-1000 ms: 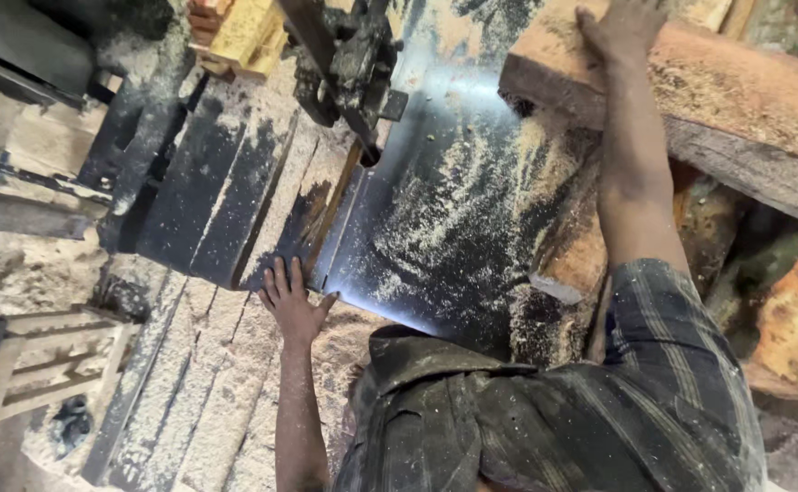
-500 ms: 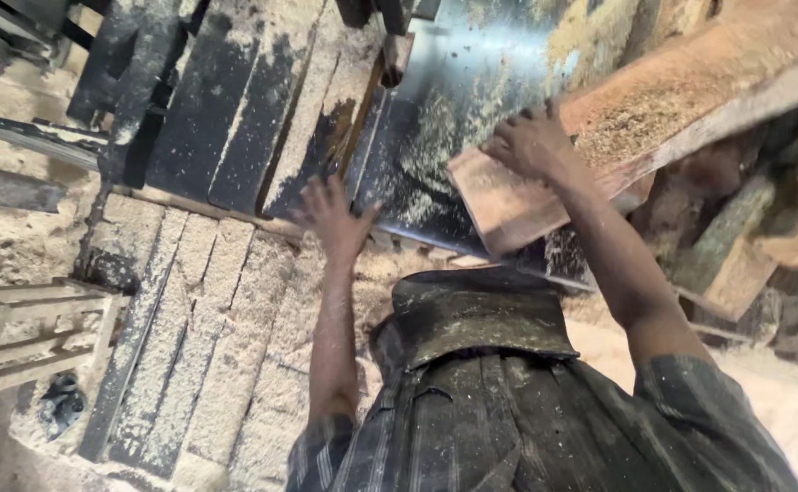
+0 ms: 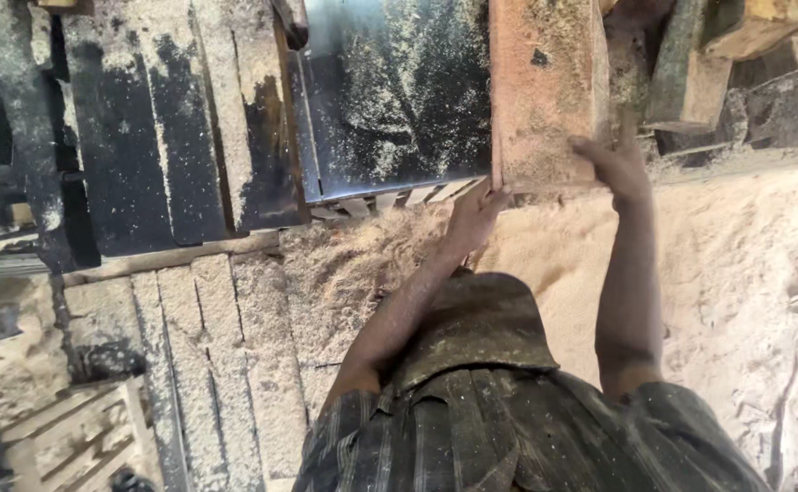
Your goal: The person feeds wooden pieces through a saw by hand, cutting off edges and turning them to trim multiple sides.
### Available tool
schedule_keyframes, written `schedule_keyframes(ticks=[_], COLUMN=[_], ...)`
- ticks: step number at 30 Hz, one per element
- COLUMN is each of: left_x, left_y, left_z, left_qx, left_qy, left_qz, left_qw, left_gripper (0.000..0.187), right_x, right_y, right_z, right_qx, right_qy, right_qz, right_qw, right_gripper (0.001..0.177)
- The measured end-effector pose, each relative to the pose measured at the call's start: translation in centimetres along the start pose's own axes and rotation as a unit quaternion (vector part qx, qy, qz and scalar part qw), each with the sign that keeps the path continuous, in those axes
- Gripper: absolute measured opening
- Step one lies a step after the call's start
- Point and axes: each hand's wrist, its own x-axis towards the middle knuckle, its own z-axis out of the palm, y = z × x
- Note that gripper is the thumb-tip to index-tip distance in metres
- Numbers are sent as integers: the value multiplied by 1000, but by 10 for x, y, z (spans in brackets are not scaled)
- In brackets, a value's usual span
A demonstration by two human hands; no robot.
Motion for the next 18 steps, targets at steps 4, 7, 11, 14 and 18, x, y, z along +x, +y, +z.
schedule_keyframes(ticks=[4,7,11,14,18], left_x=[20,27,9,25,52], left_y=[-35,-76,-121,-144,-151], left_z=[7,43,49,5,-11], left_qx=[-138,89,9,-145,-286], left_qy=[-43,39,-266,-234,-109], left_qz=[-12,168,-22,-55,-105], left_qw=[989,981,964,960,946], left_gripper=[88,113,92,97,99], right_x=[-10,-12,-24,1,16], right_y=[-12,-64,-113,-84,-41], right_z=[-16,-32,-7,-15,-30], right_qx=[454,199,-63,-87,43], right_qy=[-165,-153,-137,-202,-198], right_qz=[174,63,32,119,187], right_qw=[858,966,988,968,961], right_gripper=[113,116,118,91,88])
